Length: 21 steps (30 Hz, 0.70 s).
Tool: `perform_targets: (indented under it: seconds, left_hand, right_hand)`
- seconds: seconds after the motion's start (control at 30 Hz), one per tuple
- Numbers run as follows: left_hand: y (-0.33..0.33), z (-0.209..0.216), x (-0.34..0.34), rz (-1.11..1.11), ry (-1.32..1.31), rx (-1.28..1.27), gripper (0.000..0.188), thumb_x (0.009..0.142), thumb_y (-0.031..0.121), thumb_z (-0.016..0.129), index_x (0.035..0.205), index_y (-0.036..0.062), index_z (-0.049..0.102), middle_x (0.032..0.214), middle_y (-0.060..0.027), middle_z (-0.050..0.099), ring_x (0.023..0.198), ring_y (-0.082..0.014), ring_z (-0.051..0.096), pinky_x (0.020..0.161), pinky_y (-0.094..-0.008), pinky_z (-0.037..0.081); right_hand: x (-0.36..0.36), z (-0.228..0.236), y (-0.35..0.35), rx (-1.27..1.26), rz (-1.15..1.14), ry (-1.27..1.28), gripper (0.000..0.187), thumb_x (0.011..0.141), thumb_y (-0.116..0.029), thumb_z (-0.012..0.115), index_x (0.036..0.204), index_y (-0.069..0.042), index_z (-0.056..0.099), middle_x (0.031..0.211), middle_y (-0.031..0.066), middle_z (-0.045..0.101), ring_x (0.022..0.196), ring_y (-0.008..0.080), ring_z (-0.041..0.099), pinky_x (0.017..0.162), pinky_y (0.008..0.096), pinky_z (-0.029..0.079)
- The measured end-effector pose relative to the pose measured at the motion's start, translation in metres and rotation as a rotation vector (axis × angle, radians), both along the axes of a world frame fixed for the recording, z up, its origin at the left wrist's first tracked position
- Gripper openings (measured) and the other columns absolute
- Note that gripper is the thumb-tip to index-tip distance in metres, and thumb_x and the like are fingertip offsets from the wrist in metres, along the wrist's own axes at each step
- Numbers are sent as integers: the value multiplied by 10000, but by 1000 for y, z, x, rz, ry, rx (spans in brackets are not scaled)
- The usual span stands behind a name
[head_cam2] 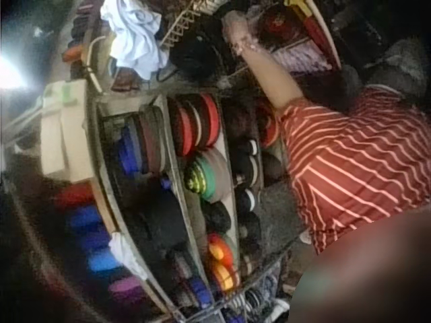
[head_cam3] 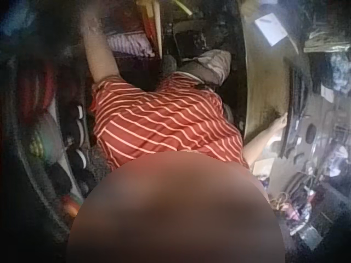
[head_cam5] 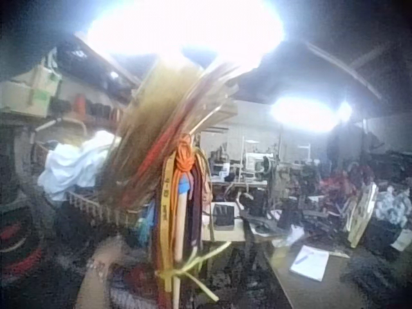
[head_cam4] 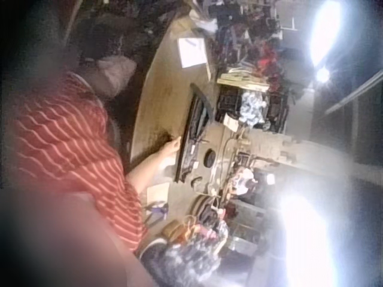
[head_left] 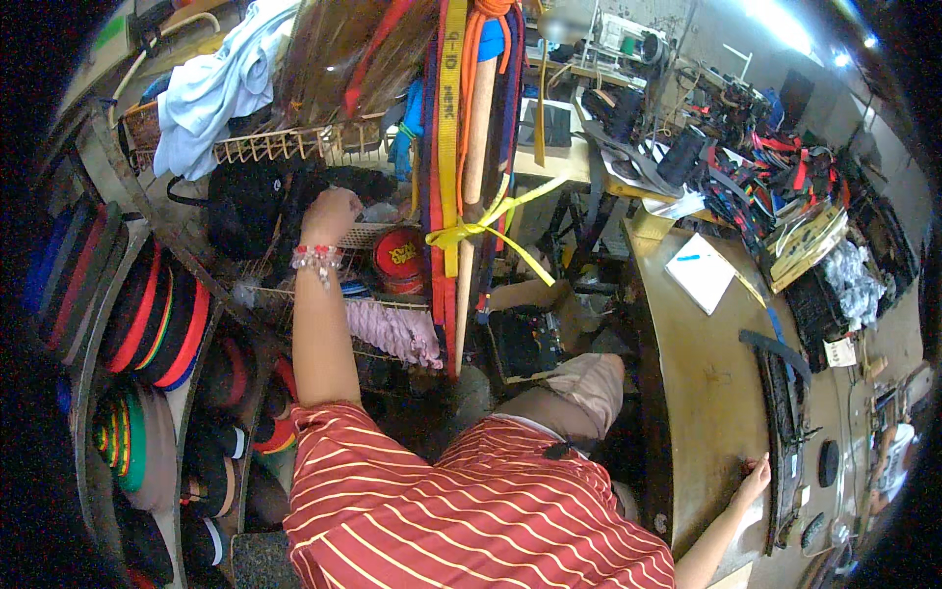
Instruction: The person unpacks small white labels from a plastic bag, retrieves black strap pieces from a nearby rack, and uses a hot glue gun to attach the labels to the straps. The person aligns the labels and presses them onto the straps, then sets the assembled pieces aside.
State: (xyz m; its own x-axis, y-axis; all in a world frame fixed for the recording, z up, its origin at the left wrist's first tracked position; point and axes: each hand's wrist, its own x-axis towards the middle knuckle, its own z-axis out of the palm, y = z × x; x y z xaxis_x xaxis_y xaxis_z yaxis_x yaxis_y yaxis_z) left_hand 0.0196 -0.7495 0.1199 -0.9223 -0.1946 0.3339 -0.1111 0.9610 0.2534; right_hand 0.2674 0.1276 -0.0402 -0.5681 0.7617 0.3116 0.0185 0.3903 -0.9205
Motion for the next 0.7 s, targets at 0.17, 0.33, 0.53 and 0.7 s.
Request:
perform_targets:
  seconds: [0.17,0.33,0.53,0.7]
  left_hand:
    - [-24,-57,-54,-152,-33,159,205,761,79,559,901,43,705,907,-160,689,875,-303,661,790,-399,511]
    - [-40,-83,-81,20,227,137,223,811,156,525,878,38,702,886,-185,682,882,-332,657,769,-409,519]
    - [-69,-35,-68,160,-186,94,295,793,288,628,923,30,685,924,-206,674,886,-333,661,757,-415,527]
    - [9,-15,-13,-452,-337,333,911,624,504,788,1334,48,444,1300,-268,473,1271,-356,416,1025,-422,371]
  right_hand:
    - [2,4,-7,214,32,-50,466,956,-390,530,641,-46,525,628,23,543,589,113,454,600,271,375]
    - [3,15,-22,158,43,-8,466,958,-379,528,651,-29,555,634,30,557,604,122,478,623,284,397]
    - [3,18,-27,148,-9,-79,444,960,-348,534,665,-17,557,656,48,585,622,130,516,653,275,418]
    - [5,16,-26,180,-92,-110,443,970,-344,519,658,-31,547,635,25,554,609,114,495,629,264,411]
